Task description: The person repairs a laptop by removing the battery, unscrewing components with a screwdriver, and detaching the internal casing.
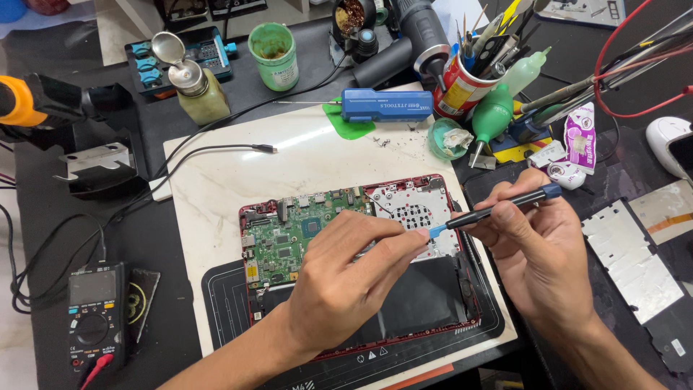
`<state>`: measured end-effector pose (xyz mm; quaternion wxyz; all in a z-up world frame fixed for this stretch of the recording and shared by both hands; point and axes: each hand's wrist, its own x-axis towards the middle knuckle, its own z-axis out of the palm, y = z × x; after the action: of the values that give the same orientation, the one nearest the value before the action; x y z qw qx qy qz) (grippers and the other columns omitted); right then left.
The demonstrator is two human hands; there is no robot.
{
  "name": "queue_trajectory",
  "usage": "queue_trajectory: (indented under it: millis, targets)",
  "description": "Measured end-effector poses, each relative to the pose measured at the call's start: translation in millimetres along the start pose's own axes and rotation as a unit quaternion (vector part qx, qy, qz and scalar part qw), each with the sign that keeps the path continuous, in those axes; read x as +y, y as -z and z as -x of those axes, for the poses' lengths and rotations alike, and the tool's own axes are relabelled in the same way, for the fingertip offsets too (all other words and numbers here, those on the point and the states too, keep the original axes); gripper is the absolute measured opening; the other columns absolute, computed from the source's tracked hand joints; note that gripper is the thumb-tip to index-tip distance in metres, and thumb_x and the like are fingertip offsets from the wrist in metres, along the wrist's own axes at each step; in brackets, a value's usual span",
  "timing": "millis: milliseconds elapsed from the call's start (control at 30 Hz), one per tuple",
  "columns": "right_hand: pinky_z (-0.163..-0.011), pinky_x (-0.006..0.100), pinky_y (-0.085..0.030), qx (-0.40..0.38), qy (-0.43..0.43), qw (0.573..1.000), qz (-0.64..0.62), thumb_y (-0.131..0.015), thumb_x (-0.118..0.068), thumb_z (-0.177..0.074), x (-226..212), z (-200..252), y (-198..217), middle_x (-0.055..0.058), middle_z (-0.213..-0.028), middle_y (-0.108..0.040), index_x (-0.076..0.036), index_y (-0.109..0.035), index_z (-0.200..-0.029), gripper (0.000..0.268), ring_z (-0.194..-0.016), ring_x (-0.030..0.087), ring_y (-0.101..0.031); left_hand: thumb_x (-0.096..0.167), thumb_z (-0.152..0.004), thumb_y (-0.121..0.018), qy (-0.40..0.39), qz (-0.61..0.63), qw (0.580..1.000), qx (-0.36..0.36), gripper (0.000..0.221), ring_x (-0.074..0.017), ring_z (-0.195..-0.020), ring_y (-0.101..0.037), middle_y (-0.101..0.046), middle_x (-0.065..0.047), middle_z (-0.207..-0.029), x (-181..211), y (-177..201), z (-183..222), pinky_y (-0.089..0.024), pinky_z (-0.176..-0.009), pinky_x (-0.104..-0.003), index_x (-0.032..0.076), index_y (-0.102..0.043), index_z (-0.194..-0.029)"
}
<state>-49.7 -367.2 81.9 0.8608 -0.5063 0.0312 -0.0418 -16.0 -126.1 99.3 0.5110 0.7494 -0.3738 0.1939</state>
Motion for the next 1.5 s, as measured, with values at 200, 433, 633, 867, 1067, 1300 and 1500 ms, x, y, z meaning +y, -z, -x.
queue_trajectory:
  millis: [200, 433, 633, 867, 1067, 1300, 1500]
  targets:
    - [-0.095, 0.043, -0.059, 0.013, -0.004, 1.000, -0.004, -0.066, -0.005, -0.104, 1, 0, -6, 0.007, -0.099, -0.063, -0.005, -0.052, -0.104, 0.014, -0.098, 0.020, -0.070, 0.002, -0.089, -0.084, -0.018, -0.003, 1.000, 0.014, 0.022, -0.0246, -0.085, -0.068, -0.070, -0.009, -0.098, -5, -1, 2, -0.053, -0.073, -0.037, 0.003, -0.072, -0.108]
    - [-0.095, 0.042, -0.058, 0.026, 0.007, 1.000, -0.014, -0.065, -0.002, -0.104, 5, 0, -6, 0.008, -0.101, -0.065, -0.006, -0.052, -0.103, 0.014, -0.099, 0.021, -0.071, 0.003, -0.089, -0.084, -0.014, -0.022, 1.000, 0.010, 0.019, -0.0241, -0.087, -0.067, -0.069, -0.007, -0.100, -8, -1, -1, -0.051, -0.076, -0.037, 0.005, -0.071, -0.103]
    - [-0.097, 0.037, -0.059, 0.015, 0.088, 0.995, 0.044, -0.063, 0.006, -0.106, 8, 4, -3, 0.012, -0.100, -0.065, -0.002, -0.051, -0.108, 0.015, -0.098, 0.018, -0.070, 0.008, -0.090, -0.083, -0.013, -0.045, 0.999, -0.009, 0.023, -0.0260, -0.094, -0.065, -0.067, -0.007, -0.103, -9, -1, -5, -0.051, -0.085, -0.040, 0.003, -0.070, -0.108]
    - [-0.108, 0.043, -0.061, 0.003, 0.171, 0.969, 0.180, -0.065, 0.011, -0.102, 8, 19, -16, 0.012, -0.101, -0.062, 0.000, -0.048, -0.111, 0.023, -0.100, 0.018, -0.071, 0.009, -0.090, -0.082, -0.007, -0.078, 0.997, -0.011, 0.021, -0.0260, -0.096, -0.064, -0.067, -0.007, -0.101, -9, -5, -3, -0.050, -0.089, -0.041, 0.004, -0.071, -0.107]
    - [-0.102, 0.043, -0.061, -0.021, 0.251, 0.918, 0.306, -0.070, 0.011, -0.096, 14, 27, -27, 0.015, -0.101, -0.063, -0.001, -0.046, -0.109, 0.030, -0.105, 0.027, -0.074, 0.001, -0.087, -0.079, -0.029, -0.096, 0.995, -0.024, 0.024, -0.0279, -0.098, -0.066, -0.069, -0.010, -0.106, -13, -5, 2, -0.051, -0.093, -0.043, -0.001, -0.070, -0.110]
    - [-0.103, 0.043, -0.064, -0.017, 0.272, 0.899, 0.343, -0.070, 0.011, -0.094, 17, 29, -26, 0.016, -0.100, -0.064, -0.002, -0.045, -0.108, 0.032, -0.106, 0.031, -0.075, 0.000, -0.087, -0.076, -0.097, -0.131, 0.986, -0.045, 0.030, -0.0341, -0.098, -0.067, -0.069, -0.018, -0.110, -18, -3, 4, -0.055, -0.095, -0.048, -0.008, -0.068, -0.114]
    - [-0.103, 0.040, -0.064, 0.000, 0.251, 0.916, 0.313, -0.068, 0.013, -0.098, 18, 29, -25, 0.016, -0.099, -0.062, -0.002, -0.044, -0.110, 0.031, -0.105, 0.030, -0.075, 0.000, -0.087, -0.079, -0.062, -0.091, 0.993, -0.040, 0.030, -0.0308, -0.096, -0.068, -0.069, -0.015, -0.108, -19, -7, 6, -0.055, -0.092, -0.044, -0.006, -0.067, -0.114]
